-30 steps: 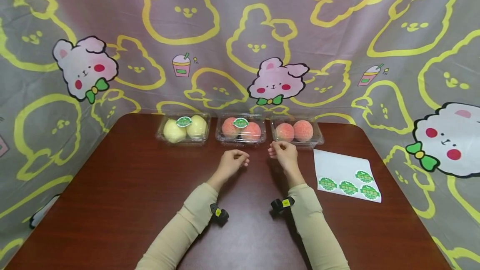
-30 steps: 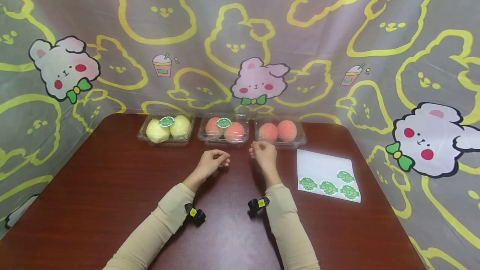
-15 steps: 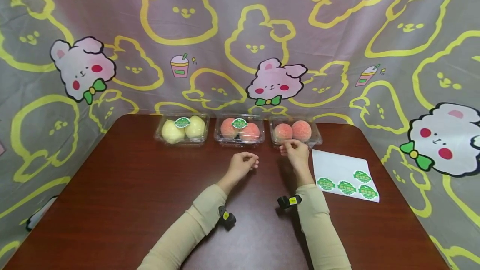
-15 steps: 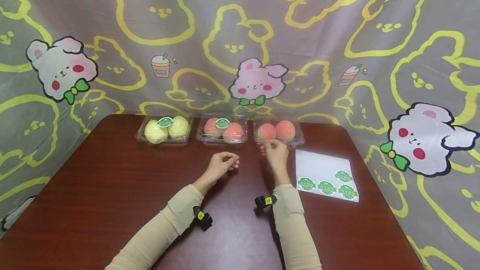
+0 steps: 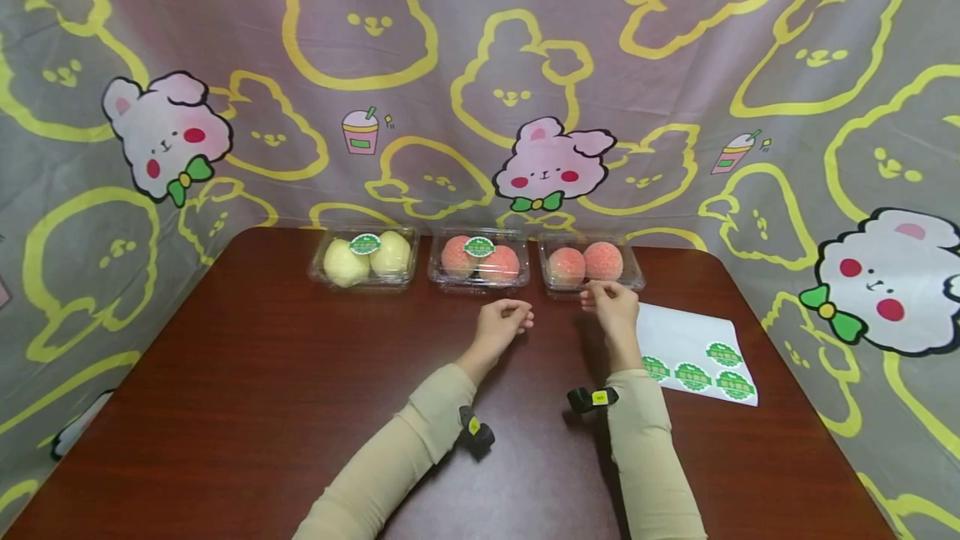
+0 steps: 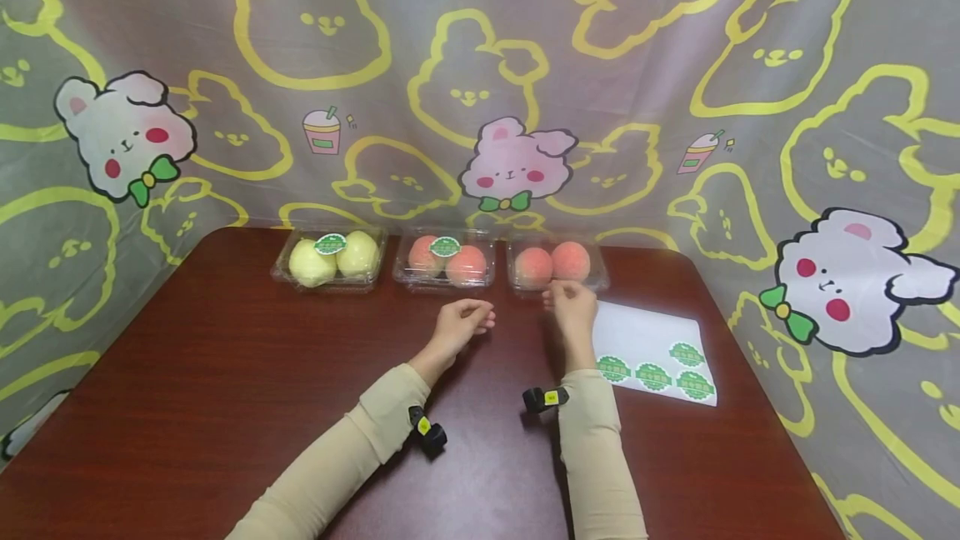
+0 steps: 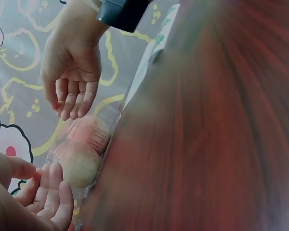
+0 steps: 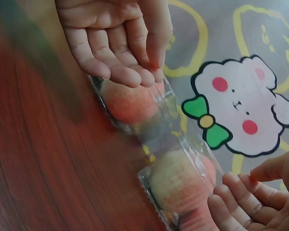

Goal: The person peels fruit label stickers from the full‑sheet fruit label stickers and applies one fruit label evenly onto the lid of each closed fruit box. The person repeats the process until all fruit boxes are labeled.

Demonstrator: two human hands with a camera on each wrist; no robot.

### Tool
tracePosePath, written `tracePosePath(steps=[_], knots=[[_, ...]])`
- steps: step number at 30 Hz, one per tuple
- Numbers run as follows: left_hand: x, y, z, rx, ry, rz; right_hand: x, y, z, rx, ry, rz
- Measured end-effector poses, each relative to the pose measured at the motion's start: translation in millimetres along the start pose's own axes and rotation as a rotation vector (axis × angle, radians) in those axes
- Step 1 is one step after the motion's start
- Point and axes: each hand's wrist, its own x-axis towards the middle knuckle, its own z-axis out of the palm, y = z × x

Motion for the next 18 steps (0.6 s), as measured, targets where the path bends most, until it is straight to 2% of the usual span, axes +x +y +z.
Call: tracePosePath(steps=[8, 13, 15, 18], knots=[[6.6, -1.4, 14.8, -0.092, 0.054, -0.038, 5.8, 3.0, -12.9, 0.049, 0.036, 0.040], [11.4, -2.8, 22.6, -0.103, 0.067, -0.051, 6.9, 3.6, -21.7, 0.061, 0.080, 0.068], [6.2, 6.3, 23.7, -0.096, 0.069, -0.055, 7.2, 4.0, -24.5, 0.054, 0.091, 0.073], [8.4, 6.5, 26.4, -0.088, 0.072, -0.062, 8.0, 4.6, -28.4, 0.049, 0.107, 0.088]])
